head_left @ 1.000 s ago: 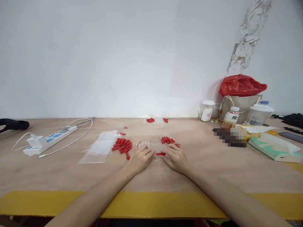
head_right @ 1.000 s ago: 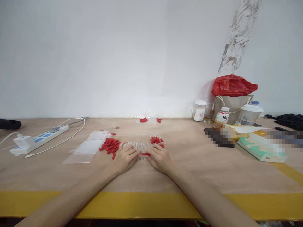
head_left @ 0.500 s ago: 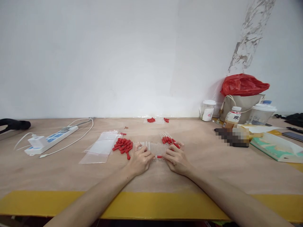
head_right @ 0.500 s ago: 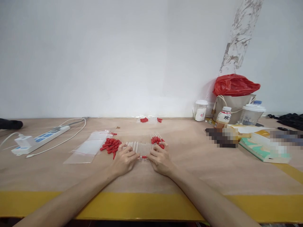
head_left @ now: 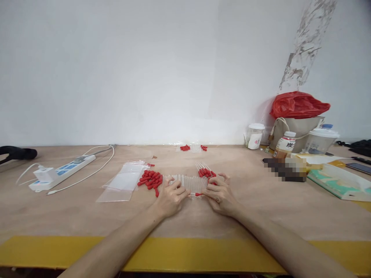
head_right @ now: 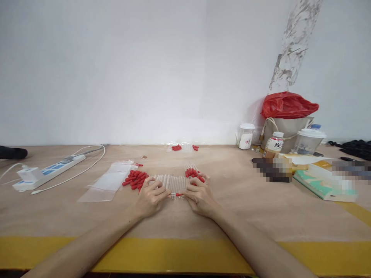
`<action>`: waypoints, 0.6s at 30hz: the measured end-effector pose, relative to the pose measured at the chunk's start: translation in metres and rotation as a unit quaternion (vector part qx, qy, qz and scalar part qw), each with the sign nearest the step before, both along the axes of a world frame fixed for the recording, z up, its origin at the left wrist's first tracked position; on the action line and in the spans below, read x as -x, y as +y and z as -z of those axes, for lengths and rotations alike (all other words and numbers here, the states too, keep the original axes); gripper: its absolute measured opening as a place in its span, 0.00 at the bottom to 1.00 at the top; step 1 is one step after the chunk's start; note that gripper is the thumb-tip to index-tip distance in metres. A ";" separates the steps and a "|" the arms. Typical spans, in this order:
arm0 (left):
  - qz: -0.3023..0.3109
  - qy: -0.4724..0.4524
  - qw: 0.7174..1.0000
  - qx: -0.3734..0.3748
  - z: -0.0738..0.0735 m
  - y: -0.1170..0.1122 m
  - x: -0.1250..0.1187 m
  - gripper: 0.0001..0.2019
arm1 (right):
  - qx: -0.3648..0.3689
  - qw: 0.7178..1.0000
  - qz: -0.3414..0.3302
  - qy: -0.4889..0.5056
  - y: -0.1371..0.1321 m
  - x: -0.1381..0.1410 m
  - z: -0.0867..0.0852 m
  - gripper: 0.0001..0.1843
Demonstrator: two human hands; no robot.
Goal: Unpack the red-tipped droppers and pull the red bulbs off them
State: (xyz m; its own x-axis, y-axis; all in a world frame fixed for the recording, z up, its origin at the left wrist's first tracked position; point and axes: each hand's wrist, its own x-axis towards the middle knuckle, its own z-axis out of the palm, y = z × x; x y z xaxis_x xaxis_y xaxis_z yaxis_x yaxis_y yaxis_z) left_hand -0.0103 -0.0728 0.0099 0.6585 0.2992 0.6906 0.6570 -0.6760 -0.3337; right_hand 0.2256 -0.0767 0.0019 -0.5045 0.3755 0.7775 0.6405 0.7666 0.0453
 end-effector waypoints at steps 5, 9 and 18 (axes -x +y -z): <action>-0.103 -0.093 0.990 0.037 -0.011 0.005 0.028 0.10 | 0.080 0.983 0.079 0.148 0.012 -0.030 -0.004 0.08; -0.129 -0.084 0.982 0.108 -0.008 0.010 0.017 0.14 | 0.211 0.950 0.023 0.231 0.021 -0.029 -0.001 0.13; -0.070 -0.089 0.976 0.185 -0.013 0.017 0.001 0.15 | 0.304 0.880 0.102 0.350 0.055 -0.041 0.019 0.20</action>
